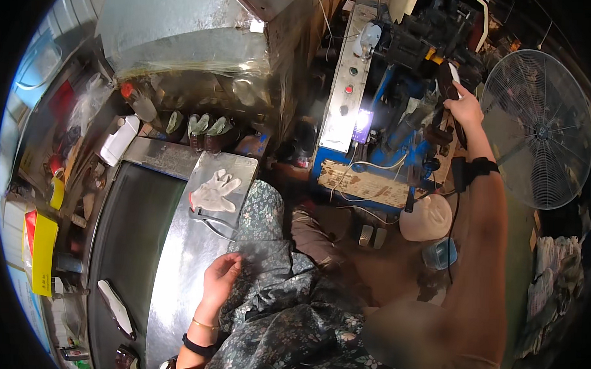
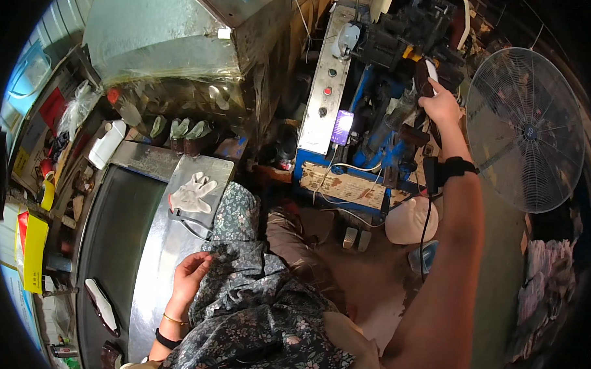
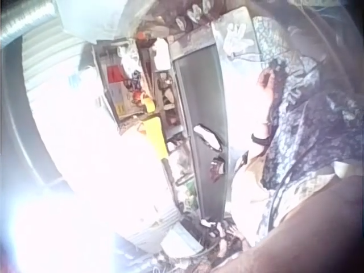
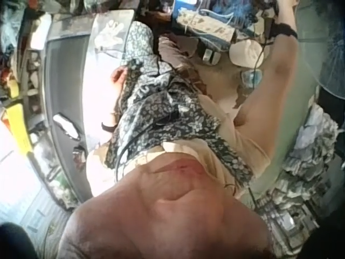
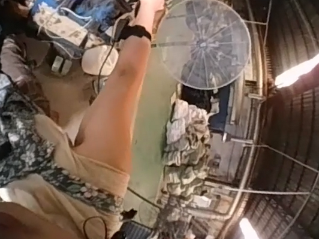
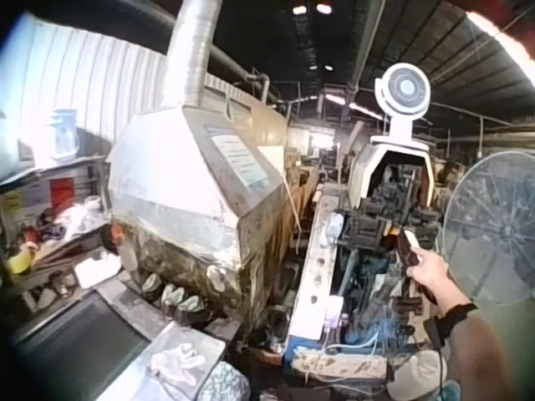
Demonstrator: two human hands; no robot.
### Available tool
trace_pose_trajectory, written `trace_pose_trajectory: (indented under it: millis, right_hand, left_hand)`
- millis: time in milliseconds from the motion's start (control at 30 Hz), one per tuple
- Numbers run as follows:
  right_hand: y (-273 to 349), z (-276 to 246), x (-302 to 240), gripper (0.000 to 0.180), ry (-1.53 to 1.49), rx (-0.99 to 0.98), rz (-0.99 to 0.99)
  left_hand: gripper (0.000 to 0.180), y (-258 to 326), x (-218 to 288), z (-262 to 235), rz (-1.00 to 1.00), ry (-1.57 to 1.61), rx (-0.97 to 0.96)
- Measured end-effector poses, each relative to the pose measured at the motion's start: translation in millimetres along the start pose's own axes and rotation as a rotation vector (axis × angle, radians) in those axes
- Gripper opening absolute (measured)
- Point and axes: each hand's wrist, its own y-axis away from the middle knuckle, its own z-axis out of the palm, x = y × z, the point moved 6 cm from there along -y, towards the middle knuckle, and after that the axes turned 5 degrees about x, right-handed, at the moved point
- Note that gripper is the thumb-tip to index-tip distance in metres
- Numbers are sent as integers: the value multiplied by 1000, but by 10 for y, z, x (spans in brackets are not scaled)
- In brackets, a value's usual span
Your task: The recorder is inspecting and cleaning shoe soles in a manufacturing environment.
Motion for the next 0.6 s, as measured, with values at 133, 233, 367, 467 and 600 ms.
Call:
trace_pose_trajectory:
  millis: [133, 233, 367, 467, 600]
  right_hand:
    - [-207, 120, -109, 80, 209, -71, -66]
    - [-275, 118, -98, 83, 295, -38, -63]
    - [-192, 113, -15, 84, 53, -121, -37]
    - [-51, 65, -54, 82, 303, -61, -133]
    - [15, 70, -176, 79, 323, -24, -113]
  left_hand:
    - [26, -16, 52, 156, 11, 3, -4]
    - [27, 6, 48, 264, 28, -43, -47]
    - [27, 68, 45, 344, 65, -92, -109]
    - [24, 86, 7, 386, -25, -116, -88]
    - [24, 128, 160, 533, 133, -248, -168]
